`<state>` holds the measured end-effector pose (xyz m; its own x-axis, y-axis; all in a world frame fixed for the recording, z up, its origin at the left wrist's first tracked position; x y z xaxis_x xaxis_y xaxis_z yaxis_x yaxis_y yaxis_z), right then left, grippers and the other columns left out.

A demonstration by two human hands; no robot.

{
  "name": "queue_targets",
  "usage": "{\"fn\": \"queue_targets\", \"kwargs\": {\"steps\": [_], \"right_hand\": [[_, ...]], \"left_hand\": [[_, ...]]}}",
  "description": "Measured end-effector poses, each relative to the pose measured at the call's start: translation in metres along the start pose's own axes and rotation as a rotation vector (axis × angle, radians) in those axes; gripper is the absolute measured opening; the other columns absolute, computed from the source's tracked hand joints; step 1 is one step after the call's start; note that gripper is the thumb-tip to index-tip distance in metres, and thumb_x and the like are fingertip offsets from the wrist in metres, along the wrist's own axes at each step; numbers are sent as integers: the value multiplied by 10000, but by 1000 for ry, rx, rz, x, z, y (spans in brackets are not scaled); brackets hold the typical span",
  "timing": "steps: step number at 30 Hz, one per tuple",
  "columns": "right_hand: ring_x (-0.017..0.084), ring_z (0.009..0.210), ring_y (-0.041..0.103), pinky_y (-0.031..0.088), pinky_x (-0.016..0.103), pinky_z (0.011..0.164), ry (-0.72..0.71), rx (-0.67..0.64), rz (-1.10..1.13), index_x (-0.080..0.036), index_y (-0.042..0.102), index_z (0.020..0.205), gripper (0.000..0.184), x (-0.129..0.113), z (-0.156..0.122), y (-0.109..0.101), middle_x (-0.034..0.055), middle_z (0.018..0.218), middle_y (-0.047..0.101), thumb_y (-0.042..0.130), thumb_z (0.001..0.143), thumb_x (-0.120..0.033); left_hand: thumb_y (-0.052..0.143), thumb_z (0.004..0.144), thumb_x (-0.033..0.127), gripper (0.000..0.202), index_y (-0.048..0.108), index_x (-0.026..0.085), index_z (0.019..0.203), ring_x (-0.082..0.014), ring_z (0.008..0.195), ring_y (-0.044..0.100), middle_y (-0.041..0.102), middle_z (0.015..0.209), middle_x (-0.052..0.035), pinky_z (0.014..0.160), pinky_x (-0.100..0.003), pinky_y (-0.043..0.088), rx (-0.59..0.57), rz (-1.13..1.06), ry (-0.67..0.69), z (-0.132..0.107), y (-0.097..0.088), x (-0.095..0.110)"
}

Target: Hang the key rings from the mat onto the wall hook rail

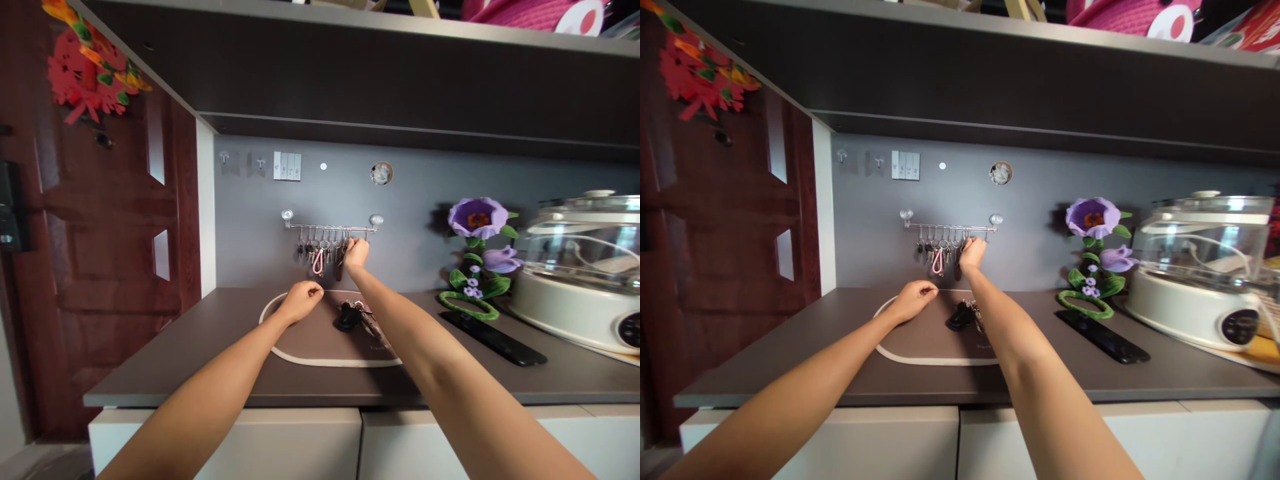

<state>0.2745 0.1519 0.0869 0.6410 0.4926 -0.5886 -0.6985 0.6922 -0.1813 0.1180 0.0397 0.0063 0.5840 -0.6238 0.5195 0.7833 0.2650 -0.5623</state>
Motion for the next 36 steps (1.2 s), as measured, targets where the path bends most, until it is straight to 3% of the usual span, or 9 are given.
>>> {"fn": "queue_targets", "kwargs": {"steps": [6,16,26,33,36], "right_hand": [[180,730,521,380,301,730,130,15,104,-114,566,754,190,7,-10,2,126,805,604,410,778,-221],[118,673,532,407,249,716,310,-143,399,-138,571,746,133,24,-13,13,36,761,620,470,713,-217],[121,915,572,405,289,895,324,-307,640,-125,558,937,268,32,-18,13,89,1029,614,428,709,-74],[138,1062,522,383,328,951,344,-407,645,-139,524,1076,421,35,-30,1,97,1173,551,435,682,-18],[135,1045,531,380,319,954,344,-454,631,-141,535,1067,397,33,-36,-8,94,1172,553,446,695,-36]], "left_hand": [[467,742,236,221,649,126,801,-143,713,568,655,783,-53,678,-243,418,-4,15,-8,0,0,-1],[476,754,259,213,646,136,788,-134,706,572,659,785,-40,706,-240,427,-30,-2,-6,-2,1,-1],[497,735,266,244,642,139,885,-155,769,580,657,882,-62,729,-262,436,-117,6,-59,-5,6,-7],[533,714,263,309,592,124,984,-147,797,574,638,911,-76,718,-246,438,-191,-90,-215,-11,11,-14],[561,698,274,317,582,123,975,-128,707,569,634,858,-70,648,-232,438,-184,-147,-310,-7,14,-22]]}}
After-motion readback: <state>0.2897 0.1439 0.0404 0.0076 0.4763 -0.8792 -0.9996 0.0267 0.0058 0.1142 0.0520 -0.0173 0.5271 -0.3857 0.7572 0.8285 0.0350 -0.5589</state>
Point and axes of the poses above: each hand's wrist, its own z-axis towards the middle knuckle, its own y-axis out of the palm, x = y × z, the point moved 4 cm from there along z, towards the middle knuckle
